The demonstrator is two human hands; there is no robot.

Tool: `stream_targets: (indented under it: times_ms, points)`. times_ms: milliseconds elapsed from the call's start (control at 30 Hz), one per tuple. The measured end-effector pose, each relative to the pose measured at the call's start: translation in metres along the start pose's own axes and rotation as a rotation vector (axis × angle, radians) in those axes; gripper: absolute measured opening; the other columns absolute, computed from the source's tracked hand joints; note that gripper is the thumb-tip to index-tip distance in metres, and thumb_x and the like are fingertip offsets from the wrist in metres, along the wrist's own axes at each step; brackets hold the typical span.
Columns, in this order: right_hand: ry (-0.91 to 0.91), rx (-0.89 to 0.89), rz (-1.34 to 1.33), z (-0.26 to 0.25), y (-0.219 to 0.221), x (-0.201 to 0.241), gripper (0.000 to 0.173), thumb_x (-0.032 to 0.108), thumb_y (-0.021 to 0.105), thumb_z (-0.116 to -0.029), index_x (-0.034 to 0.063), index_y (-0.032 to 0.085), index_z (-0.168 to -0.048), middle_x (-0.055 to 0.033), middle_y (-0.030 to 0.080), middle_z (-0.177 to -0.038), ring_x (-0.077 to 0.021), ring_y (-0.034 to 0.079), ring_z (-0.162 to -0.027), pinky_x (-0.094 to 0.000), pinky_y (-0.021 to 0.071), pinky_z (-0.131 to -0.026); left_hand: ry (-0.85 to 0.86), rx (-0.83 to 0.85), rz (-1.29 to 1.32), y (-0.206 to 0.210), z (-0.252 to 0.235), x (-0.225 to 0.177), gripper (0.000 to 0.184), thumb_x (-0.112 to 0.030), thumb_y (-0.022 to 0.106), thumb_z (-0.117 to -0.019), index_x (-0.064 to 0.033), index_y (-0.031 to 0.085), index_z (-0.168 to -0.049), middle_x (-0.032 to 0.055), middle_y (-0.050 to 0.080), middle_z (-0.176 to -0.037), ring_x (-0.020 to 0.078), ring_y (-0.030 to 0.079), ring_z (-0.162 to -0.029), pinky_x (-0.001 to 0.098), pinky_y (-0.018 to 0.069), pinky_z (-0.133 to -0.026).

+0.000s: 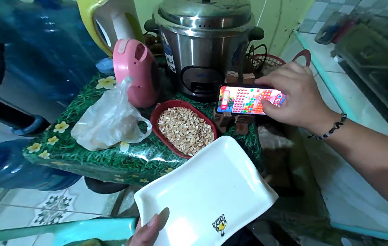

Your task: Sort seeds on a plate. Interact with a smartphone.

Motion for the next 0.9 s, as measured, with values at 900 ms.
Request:
stream_targets:
  times_ms: [900]
  points:
    - [-0.019,0.102,0.153,0.001,0.013,0.016,0.090,0.037,0.075,-0.0800,0.0148,0.038,-0.159,-0.0168,0.066,-0.121,-0.0407,0.058,-0.117,-0.0625,0.0383,-0.098,0.025,0.028,0.038,-0.002,0.001,-0.002,0.025,-0.012,0.039,-0.1016,-0.0148,0.057,-0.118,0.0005,0.077,-0.098,0.0096,0.074,-0.091,0.0309,0.0627,-0.081]
Point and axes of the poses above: each hand's wrist, its own z-axis away from the middle knuckle, its own y-axis out of the palm, x = y × z, the point moved 6 cm from there along -z, towards the middle knuckle
